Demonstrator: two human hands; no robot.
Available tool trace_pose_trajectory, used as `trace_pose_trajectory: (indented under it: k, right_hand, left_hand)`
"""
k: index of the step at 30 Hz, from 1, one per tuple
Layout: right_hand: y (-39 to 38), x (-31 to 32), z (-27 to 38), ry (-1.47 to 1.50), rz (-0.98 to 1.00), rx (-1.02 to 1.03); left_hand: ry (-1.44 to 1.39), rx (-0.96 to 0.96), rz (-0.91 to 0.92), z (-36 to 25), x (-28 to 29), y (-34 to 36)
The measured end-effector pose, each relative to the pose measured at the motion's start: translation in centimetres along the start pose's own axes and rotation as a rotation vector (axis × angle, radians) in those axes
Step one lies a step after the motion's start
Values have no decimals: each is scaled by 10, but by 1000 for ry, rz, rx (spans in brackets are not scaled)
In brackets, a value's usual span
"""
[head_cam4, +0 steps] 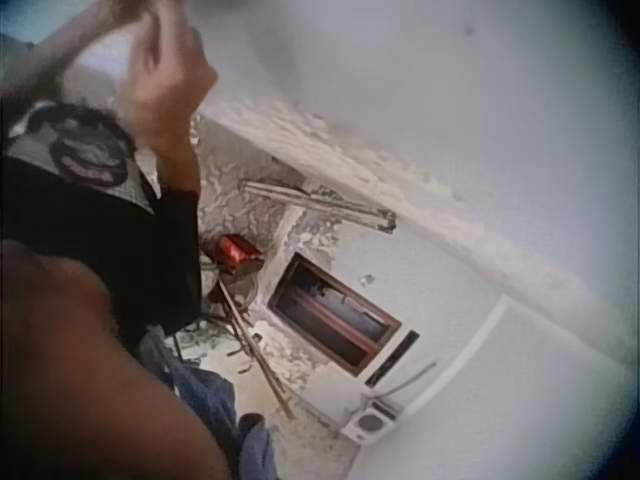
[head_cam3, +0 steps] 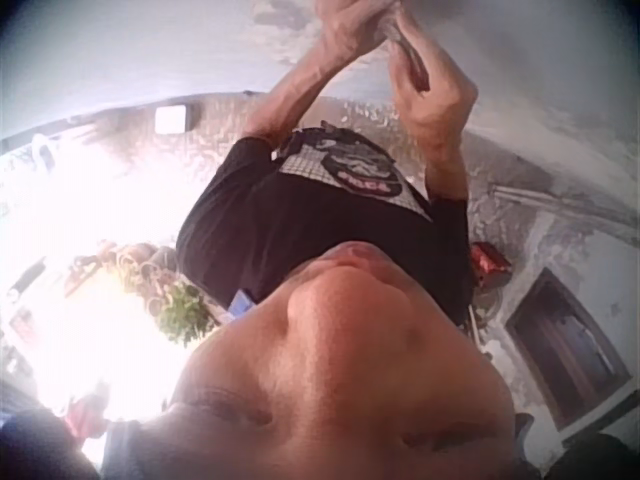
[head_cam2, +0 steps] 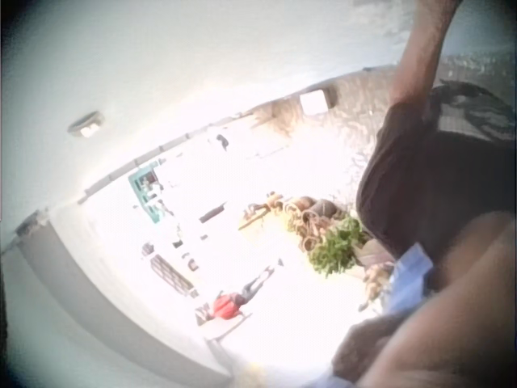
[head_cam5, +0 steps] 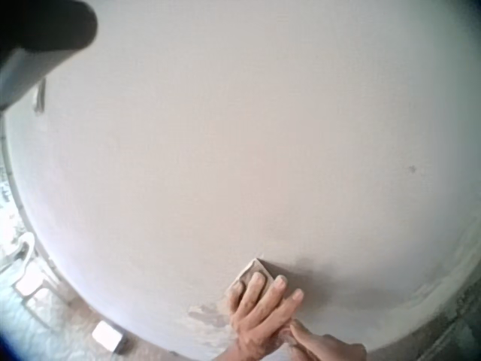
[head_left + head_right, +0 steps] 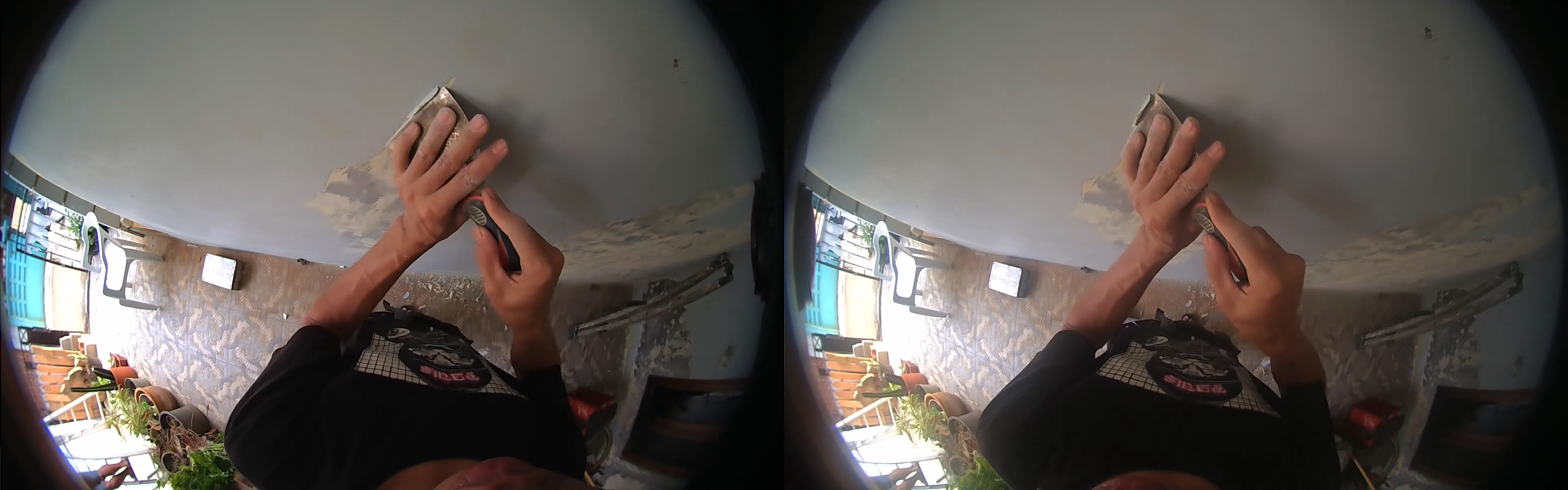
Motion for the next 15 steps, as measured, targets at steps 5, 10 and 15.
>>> trace_pose_trajectory:
  k: [5, 10, 15]
  right_hand:
    - [1, -1, 3, 3, 28, -60]
    - [-1, 0, 3, -2, 36, -24]
    - [-4, -4, 9, 13, 39, -53]
  left_hand:
    - [85, -21, -5, 6, 1, 7]
    - [-40, 79, 36, -5, 7, 1]
    - [35, 9, 48, 5, 12, 11]
Point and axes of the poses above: each hand's wrist, its own y-axis towards the middle knuckle, its own x-axis out of the back of the hand, z = x × y, the point moved 4 cm from there along y, towards the middle knuckle, and after that the axes turned 3 degrees about -z, right-handed, at the moved point
